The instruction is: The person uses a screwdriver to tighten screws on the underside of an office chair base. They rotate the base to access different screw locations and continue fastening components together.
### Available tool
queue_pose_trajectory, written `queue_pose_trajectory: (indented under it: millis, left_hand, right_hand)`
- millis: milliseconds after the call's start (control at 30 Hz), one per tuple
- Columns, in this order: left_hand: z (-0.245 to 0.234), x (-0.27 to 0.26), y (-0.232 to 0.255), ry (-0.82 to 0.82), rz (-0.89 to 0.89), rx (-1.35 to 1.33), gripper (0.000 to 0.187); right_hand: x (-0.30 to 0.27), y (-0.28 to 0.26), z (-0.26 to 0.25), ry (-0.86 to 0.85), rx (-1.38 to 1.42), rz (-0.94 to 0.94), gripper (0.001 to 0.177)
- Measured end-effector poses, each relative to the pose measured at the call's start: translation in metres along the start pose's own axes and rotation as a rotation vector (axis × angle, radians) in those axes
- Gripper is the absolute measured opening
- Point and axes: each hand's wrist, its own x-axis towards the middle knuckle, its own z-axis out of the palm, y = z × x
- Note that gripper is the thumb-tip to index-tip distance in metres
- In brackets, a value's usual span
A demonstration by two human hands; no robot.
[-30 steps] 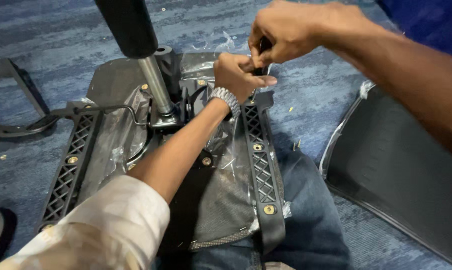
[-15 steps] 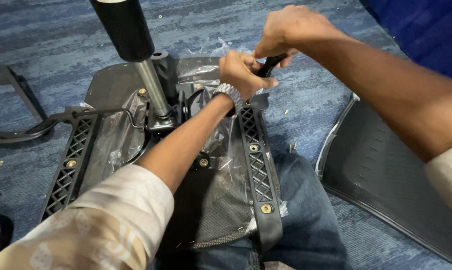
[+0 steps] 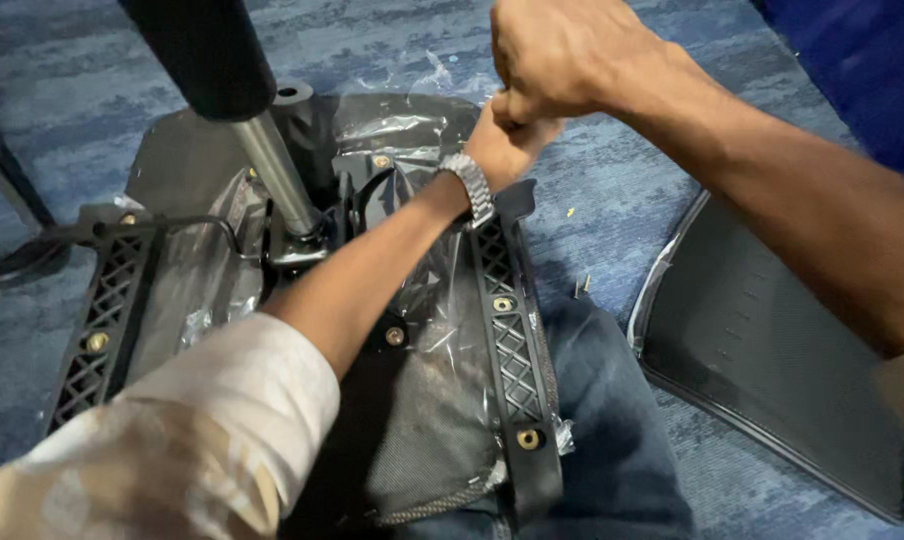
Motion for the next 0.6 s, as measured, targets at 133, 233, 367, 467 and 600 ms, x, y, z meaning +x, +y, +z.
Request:
queue_pose_trajectory:
  millis: [133,233,367,467,600]
  left_hand:
    - [0.021,-0.016,-0.018,0.413,0.229,0.079,0.050]
    - [0.018,-0.024,-0.011,0.544,0.335,0.182,0.051]
    - [0.019,-0.012,0.002,0.286,0.064,-0.078,0.036]
    - [0.012,-0.010,-0.003,0.434,-0.192,0.361,0.047]
    - [0.000,-0.005,-0.009,0.380,0.229,0.710,0.031]
  right_hand:
    - [0.001,-0.006,-0.007,-0.011,-0.082,-0.151,0.025]
    - [0.006,-0.018,-0.013,0.001,-0.217,-0.175,0.025]
    - [0.001,-0.019,-0.004,0.276,0.167,0.036,0.024]
    - [0.012,-0.025,0.026,0.526,1.362,0.532,0.035]
    - [0.023,-0.030,0.051,0.652,1.611,0.702,0.049]
